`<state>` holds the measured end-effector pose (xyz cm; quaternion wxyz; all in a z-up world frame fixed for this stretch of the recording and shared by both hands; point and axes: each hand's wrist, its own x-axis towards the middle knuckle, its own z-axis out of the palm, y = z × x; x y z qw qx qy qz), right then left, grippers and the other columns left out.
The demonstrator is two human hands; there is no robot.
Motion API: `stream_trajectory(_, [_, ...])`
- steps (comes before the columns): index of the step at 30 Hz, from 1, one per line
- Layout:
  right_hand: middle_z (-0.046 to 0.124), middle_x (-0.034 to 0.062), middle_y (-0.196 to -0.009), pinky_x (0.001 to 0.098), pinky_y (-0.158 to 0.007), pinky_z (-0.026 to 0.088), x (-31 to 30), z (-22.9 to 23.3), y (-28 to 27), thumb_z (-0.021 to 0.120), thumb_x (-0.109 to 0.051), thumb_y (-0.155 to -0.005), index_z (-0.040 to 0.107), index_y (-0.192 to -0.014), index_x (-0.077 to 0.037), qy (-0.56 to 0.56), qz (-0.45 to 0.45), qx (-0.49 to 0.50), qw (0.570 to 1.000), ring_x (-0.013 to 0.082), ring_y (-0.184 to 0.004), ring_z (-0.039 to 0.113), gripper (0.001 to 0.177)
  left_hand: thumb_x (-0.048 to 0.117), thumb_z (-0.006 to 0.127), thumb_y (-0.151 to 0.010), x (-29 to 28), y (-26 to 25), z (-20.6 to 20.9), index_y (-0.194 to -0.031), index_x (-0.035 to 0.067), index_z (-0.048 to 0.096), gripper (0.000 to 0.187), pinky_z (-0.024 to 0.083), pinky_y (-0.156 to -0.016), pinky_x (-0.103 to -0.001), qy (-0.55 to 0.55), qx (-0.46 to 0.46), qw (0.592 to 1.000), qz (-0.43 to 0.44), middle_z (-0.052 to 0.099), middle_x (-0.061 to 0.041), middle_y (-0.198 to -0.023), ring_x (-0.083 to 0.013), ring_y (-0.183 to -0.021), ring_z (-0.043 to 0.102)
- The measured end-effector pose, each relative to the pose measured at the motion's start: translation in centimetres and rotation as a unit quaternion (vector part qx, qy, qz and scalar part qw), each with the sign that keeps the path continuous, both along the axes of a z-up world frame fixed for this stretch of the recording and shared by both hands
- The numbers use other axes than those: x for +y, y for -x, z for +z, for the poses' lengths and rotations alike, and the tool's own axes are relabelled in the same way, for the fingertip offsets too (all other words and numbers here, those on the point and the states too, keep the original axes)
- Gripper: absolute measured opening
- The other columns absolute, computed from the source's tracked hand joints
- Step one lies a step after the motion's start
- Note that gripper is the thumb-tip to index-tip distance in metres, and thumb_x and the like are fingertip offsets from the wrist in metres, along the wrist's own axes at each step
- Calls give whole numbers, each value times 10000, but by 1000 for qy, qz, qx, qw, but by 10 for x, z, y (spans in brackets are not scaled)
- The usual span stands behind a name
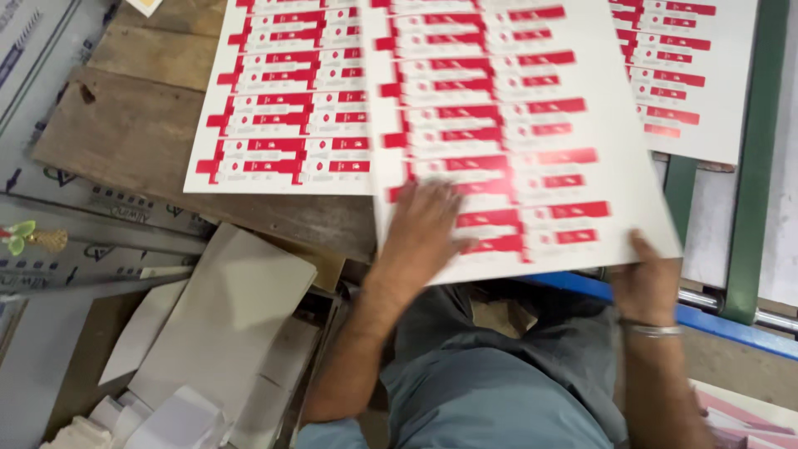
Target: The person repeatedly picks up printed sheets from a conveyor belt and stacks them on a wooden table. The sheets feature red printed patterns. The person handles the sheets by hand and places them in a growing pile.
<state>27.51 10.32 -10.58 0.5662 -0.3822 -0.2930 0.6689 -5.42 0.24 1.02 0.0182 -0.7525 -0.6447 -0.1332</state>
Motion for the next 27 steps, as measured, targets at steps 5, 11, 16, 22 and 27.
stream_trajectory(5, [639,188,-1442,396,-1069,631,24,-36,-76,552,88,-1081,518,-1499,99,-81,-127,-47,988,288,-1246,705,420,457,743,-853,6,64,-2,-1342,-29,621,700,318,-1124,-541,-82,0,994,66,602,-238,-1386,-379,-1328,488])
stream_trajectory(11, [652,184,-1415,392,-1039,660,20,-54,-124,537,71,-1058,522,-1467,86,-71,-227,-91,967,285,-1227,727,410,263,805,-871,11,76,-10,-1287,-6,659,516,528,-1026,-442,-146,14,989,31,680,-166,-1286,-328,-1230,636])
stream_trajectory(16, [648,226,-1435,396,-1056,639,-17,-67,-137,527,78,-1079,511,-1489,129,-64,-234,-128,962,310,-1246,718,413,122,798,-827,9,76,-11,-1253,22,690,451,553,-972,-433,-177,23,983,33,711,-141,-1217,-302,-1134,683])
stream_trajectory(22, [651,180,-1380,385,-1024,621,-71,-65,-127,552,59,-1054,534,-1459,105,-16,-233,-143,962,273,-1212,694,407,107,803,-769,10,77,-12,-1195,26,708,444,556,-943,-427,-189,13,981,33,724,-135,-1179,-302,-1100,699])
stream_trajectory(27, [646,150,-1375,371,-1039,609,-63,-72,-123,609,34,-1083,543,-1446,59,-5,-243,-127,962,247,-1215,684,369,59,780,-799,11,76,-11,-1149,55,724,354,560,-937,-401,-193,29,980,46,734,-94,-1159,-270,-1100,704])
